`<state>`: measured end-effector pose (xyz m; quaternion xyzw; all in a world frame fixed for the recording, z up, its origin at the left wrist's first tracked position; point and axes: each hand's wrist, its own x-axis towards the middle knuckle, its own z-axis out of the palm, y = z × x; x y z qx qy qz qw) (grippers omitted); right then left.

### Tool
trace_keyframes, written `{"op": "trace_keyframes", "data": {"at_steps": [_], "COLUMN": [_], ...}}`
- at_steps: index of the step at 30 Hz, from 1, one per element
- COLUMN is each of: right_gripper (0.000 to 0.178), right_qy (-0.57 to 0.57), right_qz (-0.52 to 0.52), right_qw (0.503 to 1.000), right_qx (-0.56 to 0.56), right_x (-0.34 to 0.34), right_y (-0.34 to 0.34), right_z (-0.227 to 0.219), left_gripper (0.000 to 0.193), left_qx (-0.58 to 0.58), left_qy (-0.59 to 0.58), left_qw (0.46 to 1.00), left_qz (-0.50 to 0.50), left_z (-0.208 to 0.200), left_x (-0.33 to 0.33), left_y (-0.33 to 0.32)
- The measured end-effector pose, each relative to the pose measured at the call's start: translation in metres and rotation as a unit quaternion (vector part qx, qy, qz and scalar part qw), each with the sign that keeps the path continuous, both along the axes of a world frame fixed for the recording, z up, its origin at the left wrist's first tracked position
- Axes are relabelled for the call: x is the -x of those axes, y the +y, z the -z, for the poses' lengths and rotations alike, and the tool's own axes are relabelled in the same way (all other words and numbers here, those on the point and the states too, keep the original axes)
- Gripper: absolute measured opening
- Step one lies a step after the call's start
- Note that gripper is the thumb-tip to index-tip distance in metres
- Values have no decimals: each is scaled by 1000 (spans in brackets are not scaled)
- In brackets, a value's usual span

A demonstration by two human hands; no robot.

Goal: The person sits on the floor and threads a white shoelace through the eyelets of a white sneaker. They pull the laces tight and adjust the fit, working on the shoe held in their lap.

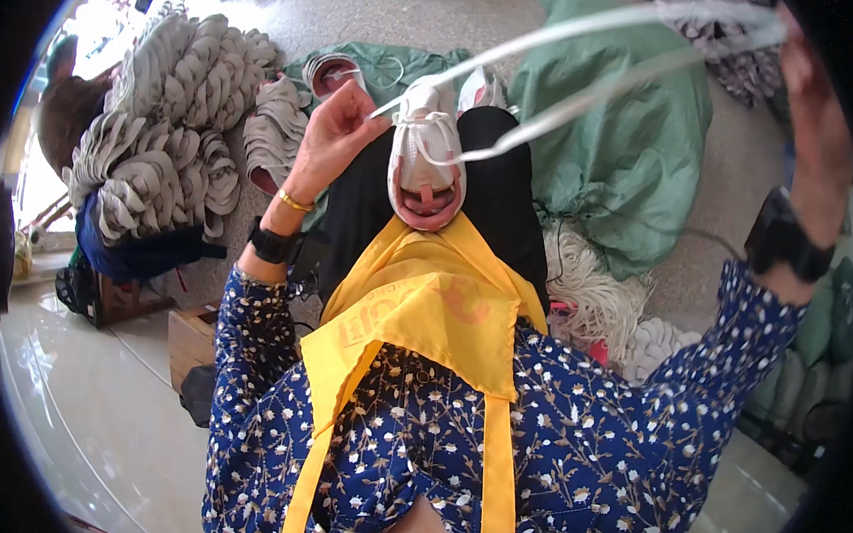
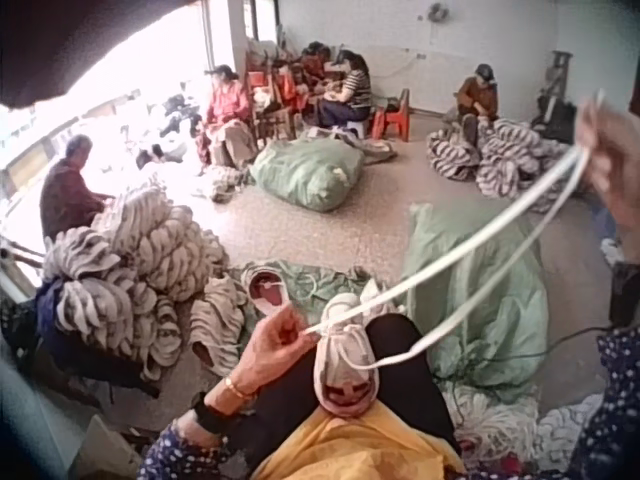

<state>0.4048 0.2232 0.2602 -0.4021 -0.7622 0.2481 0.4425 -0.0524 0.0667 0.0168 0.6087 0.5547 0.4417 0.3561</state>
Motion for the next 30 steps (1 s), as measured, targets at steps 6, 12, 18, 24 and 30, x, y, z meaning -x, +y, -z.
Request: {"op": "trace_keyframes", "data": {"at_steps": [6, 12, 18, 24, 30], "right_gripper": [19, 26, 24, 13, 19], "right_qy": [-163, -61, -116, -161, -116], "right_qz": [98, -82, -150, -160, -121], "right_qw": [944, 923, 942, 958, 982], "right_qx": [270, 371, 278, 173, 91], "right_x": [-28, 116, 167, 176, 215], "right_y": [-29, -107, -126, -126, -90], "right_z": [121, 193, 230, 211, 227], "left_gripper": [18, 15, 22, 21, 16], "left_qx": [94, 162, 255, 48, 15], "left_qy": [-66, -98, 16, 347, 130], "left_qw": [993, 981, 948, 907, 986], "left_qz": [34, -43, -190, -234, -104], "left_z": [-16, -20, 10, 19, -5], "left_x": [54, 112, 182, 145, 31], "left_y": [-49, -98, -141, -122, -35]}}
